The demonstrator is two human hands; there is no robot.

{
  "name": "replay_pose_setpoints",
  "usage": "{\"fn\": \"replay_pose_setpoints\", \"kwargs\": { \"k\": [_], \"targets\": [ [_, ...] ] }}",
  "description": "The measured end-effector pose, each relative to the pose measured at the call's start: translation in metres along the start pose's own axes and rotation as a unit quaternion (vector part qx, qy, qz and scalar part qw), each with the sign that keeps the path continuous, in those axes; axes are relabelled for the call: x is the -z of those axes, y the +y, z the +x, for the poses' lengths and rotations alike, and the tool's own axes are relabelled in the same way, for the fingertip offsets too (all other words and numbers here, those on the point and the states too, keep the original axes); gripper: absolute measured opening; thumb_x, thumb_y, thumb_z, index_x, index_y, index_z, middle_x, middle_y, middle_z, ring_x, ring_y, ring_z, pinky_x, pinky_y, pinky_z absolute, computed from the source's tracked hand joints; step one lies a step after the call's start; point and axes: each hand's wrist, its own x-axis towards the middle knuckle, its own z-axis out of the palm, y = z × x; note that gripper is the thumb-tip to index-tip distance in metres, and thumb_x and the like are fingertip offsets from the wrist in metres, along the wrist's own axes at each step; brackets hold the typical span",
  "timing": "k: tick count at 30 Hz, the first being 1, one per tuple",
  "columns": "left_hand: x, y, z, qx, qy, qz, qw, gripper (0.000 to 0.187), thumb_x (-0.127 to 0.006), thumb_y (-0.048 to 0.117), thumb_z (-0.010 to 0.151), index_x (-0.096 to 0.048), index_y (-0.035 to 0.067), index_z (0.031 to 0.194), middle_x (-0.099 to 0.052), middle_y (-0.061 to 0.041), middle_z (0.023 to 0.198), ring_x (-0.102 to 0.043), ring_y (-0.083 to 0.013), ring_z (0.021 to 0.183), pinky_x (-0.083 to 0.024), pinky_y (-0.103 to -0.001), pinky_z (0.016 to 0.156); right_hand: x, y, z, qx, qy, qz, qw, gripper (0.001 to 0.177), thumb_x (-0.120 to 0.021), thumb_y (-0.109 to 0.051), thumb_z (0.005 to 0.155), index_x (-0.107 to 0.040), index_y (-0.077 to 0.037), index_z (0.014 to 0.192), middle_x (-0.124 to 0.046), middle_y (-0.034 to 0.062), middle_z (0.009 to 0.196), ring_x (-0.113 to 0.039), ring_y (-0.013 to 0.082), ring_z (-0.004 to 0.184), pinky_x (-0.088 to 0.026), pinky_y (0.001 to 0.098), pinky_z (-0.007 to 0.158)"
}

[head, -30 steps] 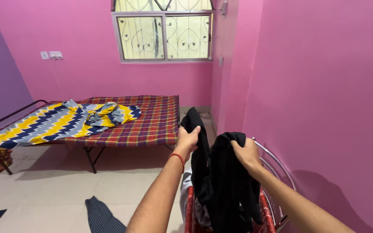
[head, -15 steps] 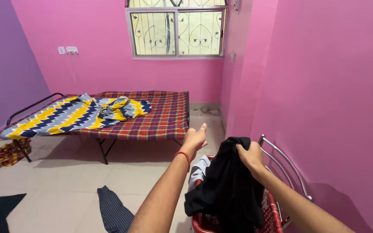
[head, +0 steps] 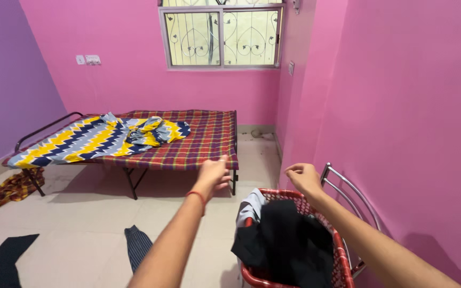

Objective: The person picks up clothes and a book from the floor, placing the book on a dresser and putting the clothes into a laundry basket.

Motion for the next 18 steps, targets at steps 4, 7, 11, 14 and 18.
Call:
{"fn": "replay_pose_setpoints", "kwargs": {
  "k": [4,7,11,14,18],
  "targets": [
    [0.064,0.0,-0.022,-0.003,0.005,-0.009,1.0,0.049,-0.058,0.046,0.096,-0.061,0.011,0.131,-0.073,-0.013,0.12,-0.073,-0.021,0.093,-0.058,-0.036,0.076,-0.032,-0.028,-0.004,-0.012,-0.069,0.134,0.988,0.023,-0.064,-0.016,0.089,-0.077,0.002,0.096,-0.076,0.0129,0.089,-0.07,0.0173,0.072,-0.058,0.0311,0.062],
    [0.126,-0.006,-0.042,-0.019,0.032,-0.01,0.999,0.049,-0.056,0.044,0.1,-0.061,0.006,0.131,-0.074,-0.012,0.122,-0.075,-0.0208,0.097,-0.06,-0.036,0.079,-0.069,-0.059,-0.018,0.002,-0.106,0.168,0.98,0.027,-0.061,-0.023,0.095,-0.072,0.0,0.088,-0.074,0.0074,0.075,-0.062,0.0101,0.056,-0.049,0.0263,0.048],
    [0.23,-0.028,-0.078,-0.007,0.08,-0.015,0.997,0.043,-0.053,0.04,0.101,-0.067,0.008,0.126,-0.076,-0.008,0.12,-0.075,-0.0175,0.096,-0.059,-0.035,0.081,-0.12,-0.103,-0.057,0.014,-0.138,0.146,0.98,0.029,-0.062,-0.023,0.096,-0.072,0.001,0.084,-0.058,0.0039,0.064,-0.048,0.0099,0.049,-0.04,0.0287,0.045],
    [0.322,-0.052,-0.125,-0.012,0.143,-0.014,0.99,0.038,-0.053,0.036,0.101,-0.07,0.009,0.122,-0.077,-0.006,0.115,-0.075,-0.0163,0.095,-0.058,-0.035,0.081,-0.164,-0.143,-0.094,0.031,-0.19,0.143,0.971,0.03,-0.059,-0.025,0.098,-0.07,-0.001,0.083,-0.052,0.0029,0.06,-0.044,0.0112,0.047,-0.037,0.0307,0.043],
    [0.446,-0.089,-0.21,0.014,0.247,-0.035,0.968,0.032,-0.057,0.034,0.102,-0.069,0.009,0.118,-0.076,-0.004,0.111,-0.073,-0.0165,0.096,-0.056,-0.034,0.082,-0.235,-0.197,-0.148,0.062,-0.237,0.109,0.963,0.031,-0.06,-0.026,0.098,-0.07,-0.002,0.082,-0.054,0.0012,0.061,-0.046,0.0097,0.051,-0.037,0.0297,0.046]
  ]
}}
